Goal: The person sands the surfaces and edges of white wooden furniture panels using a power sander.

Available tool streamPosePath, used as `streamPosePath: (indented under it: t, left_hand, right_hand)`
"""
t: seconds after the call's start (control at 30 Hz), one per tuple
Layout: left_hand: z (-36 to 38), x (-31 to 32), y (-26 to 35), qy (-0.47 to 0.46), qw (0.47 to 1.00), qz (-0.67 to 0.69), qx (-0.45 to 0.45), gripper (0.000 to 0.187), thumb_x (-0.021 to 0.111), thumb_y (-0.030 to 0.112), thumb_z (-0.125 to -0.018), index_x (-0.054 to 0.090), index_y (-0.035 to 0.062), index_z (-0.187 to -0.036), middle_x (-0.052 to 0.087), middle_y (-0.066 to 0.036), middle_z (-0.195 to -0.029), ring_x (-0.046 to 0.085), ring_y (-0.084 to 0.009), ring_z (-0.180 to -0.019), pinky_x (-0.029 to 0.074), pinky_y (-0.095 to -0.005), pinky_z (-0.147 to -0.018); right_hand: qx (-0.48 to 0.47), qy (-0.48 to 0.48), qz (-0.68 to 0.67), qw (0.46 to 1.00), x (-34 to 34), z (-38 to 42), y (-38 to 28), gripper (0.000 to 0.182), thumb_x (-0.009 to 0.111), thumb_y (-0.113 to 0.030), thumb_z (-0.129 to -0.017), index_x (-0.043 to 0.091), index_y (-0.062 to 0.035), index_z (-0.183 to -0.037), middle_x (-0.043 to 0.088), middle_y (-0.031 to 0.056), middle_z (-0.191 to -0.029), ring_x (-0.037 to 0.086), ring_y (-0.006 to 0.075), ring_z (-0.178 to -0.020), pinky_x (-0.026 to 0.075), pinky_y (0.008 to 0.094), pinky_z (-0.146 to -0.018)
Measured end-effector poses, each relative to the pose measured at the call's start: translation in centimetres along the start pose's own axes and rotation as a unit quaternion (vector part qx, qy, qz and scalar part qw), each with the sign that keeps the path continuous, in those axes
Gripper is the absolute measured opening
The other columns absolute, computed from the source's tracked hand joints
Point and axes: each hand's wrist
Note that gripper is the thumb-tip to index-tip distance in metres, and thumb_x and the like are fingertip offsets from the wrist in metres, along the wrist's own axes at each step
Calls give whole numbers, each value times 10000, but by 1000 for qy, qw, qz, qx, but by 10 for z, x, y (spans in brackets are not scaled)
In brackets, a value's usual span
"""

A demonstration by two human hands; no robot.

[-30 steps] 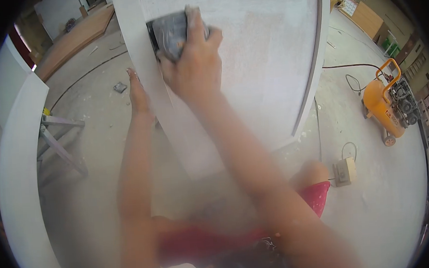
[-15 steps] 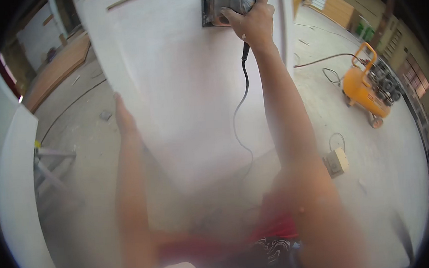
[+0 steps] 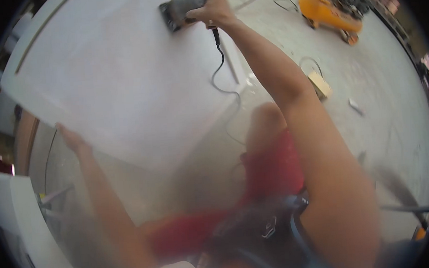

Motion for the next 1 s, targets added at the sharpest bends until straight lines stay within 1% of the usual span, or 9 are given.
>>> streamPosePath:
  t: [0.1,0.17,0.2,0.33,0.4,0.63,0.77,0.93,1.0]
  left_hand:
    - [6,2,11,6,997,-56,-53,792,304,612,-975,257,18,-1498,311,-161,-1532,326,-350,-1383,247,-464,-1156]
    - [10,3,11,4,994,-97,-58,783,253,614,-976,256,33,-1501,315,-151,-1532,321,-356,-1385,222,-489,-1169]
    - [9,1,12,-1,990,-116,-76,757,236,592,-984,269,36,-1496,335,-158,-1519,325,-354,-1382,239,-501,-1166]
    - [1,-5,15,-20,989,-147,-21,733,234,572,-987,291,38,-1485,337,-158,-1514,346,-361,-1369,276,-519,-1150]
    - [12,14,23,4,985,-170,-27,731,248,568,-985,293,36,-1483,327,-156,-1520,354,-363,-1365,277,-514,-1152]
    - [2,10,71,95,962,-246,69,755,355,517,-985,226,-31,-1489,282,-186,-1536,334,-357,-1383,269,-476,-1160]
    - [-17,5,63,122,966,-197,117,761,466,472,-974,298,-113,-1430,363,-237,-1476,411,-351,-1334,332,-450,-1124]
    - [-15,6,57,136,963,-198,122,764,524,482,-935,357,-115,-1382,427,-242,-1401,456,-367,-1272,366,-449,-1087]
    - [-15,2,56,138,961,-204,125,766,548,486,-919,381,-116,-1363,453,-244,-1370,475,-373,-1247,379,-449,-1072]
  right_hand:
    - [70,-66,-4,995,-39,43,24,831,815,-238,-568,472,-68,-1306,646,244,-1084,655,386,-958,543,416,-835]
    - [166,-213,-82,959,-72,84,38,786,769,-117,-564,492,-97,-1299,616,230,-1014,661,311,-807,555,391,-540]
    - [213,-246,-44,945,-78,107,54,789,782,-89,-557,485,-74,-1288,628,168,-945,613,239,-582,437,342,-338]
    - [175,-242,49,953,-108,218,148,776,736,-32,-484,527,-107,-1227,592,220,-1063,596,395,-948,532,447,-749]
    - [266,-279,84,919,-138,261,156,775,752,-40,-458,538,-113,-1199,571,237,-1099,523,427,-1079,461,449,-925]
    - [329,-219,187,899,-241,378,183,704,673,-36,-549,540,-181,-1225,596,246,-1043,577,407,-985,511,477,-808]
    - [495,-185,163,833,-286,337,181,771,698,-42,-505,556,-157,-1255,651,200,-1006,652,346,-872,557,443,-757]
    - [495,-162,252,816,-323,263,200,724,662,-104,-582,556,-219,-1289,650,238,-999,681,381,-754,583,434,-518]
    - [459,-149,296,825,-330,250,238,732,689,-149,-581,558,-210,-1298,642,247,-1033,669,387,-843,579,441,-638]
Point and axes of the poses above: each hand's wrist, its own z-axis away from the middle knuckle, its own x-axis out of the palm, y = z × x
